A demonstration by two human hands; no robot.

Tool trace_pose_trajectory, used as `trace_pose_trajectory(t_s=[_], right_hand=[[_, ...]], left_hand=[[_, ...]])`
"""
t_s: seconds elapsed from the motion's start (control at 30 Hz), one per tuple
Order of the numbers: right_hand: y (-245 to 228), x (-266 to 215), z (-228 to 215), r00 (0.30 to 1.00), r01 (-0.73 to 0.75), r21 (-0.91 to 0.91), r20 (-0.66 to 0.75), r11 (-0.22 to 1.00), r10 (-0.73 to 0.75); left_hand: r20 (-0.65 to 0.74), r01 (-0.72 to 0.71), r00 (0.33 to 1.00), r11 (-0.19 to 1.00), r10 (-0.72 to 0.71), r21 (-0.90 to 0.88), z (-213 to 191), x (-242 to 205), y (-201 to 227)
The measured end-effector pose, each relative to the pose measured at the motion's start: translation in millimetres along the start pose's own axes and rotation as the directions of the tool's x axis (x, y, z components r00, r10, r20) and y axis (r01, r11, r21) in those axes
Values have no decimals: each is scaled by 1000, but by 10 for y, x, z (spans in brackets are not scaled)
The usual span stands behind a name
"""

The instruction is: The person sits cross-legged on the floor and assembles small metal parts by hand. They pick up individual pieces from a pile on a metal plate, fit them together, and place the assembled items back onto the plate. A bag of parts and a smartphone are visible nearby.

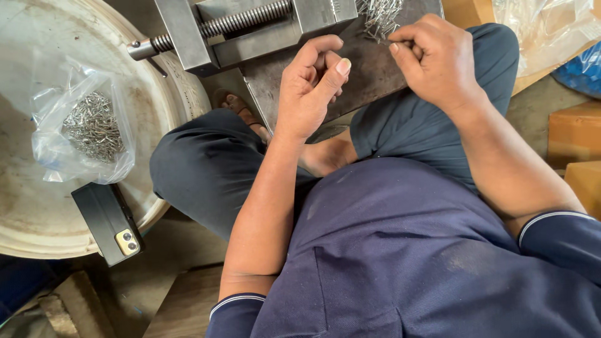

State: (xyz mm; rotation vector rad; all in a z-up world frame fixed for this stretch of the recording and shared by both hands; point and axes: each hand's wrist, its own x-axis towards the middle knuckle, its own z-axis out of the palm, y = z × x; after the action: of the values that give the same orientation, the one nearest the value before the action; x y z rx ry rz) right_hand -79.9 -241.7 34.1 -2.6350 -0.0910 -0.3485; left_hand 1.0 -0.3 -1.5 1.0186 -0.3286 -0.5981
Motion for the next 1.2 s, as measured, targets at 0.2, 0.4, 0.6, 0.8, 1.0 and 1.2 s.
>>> trace_pose_trajectory(t_s=[0.2,0.4,0.6,0.8,1.0,1.2], right_hand=[[5,29,-50,1000,-4,29,23,1000,4],[3,15,-66,996,27,-47,87,999,-23],[-196,58,-49,877,-474,531,357,702,322],[-313,153,66,748,-638,769,631,-37,205],[-555,254,190,935,-352,783,314,513,163],[-622,439,48,986,162,331,-24,930,-163]], left_hand=[[-9,-4,1000,1000,4,-5,-7,-8,-2],[21,-61,998,998,61,10,-2,-9,-64],[37,-131,991,968,126,215,55,-32,69],[105,-151,987,936,123,318,55,-27,71],[41,20,999,996,-24,87,-37,-9,33],[25,-22,999,1000,21,8,-20,-5,19]])
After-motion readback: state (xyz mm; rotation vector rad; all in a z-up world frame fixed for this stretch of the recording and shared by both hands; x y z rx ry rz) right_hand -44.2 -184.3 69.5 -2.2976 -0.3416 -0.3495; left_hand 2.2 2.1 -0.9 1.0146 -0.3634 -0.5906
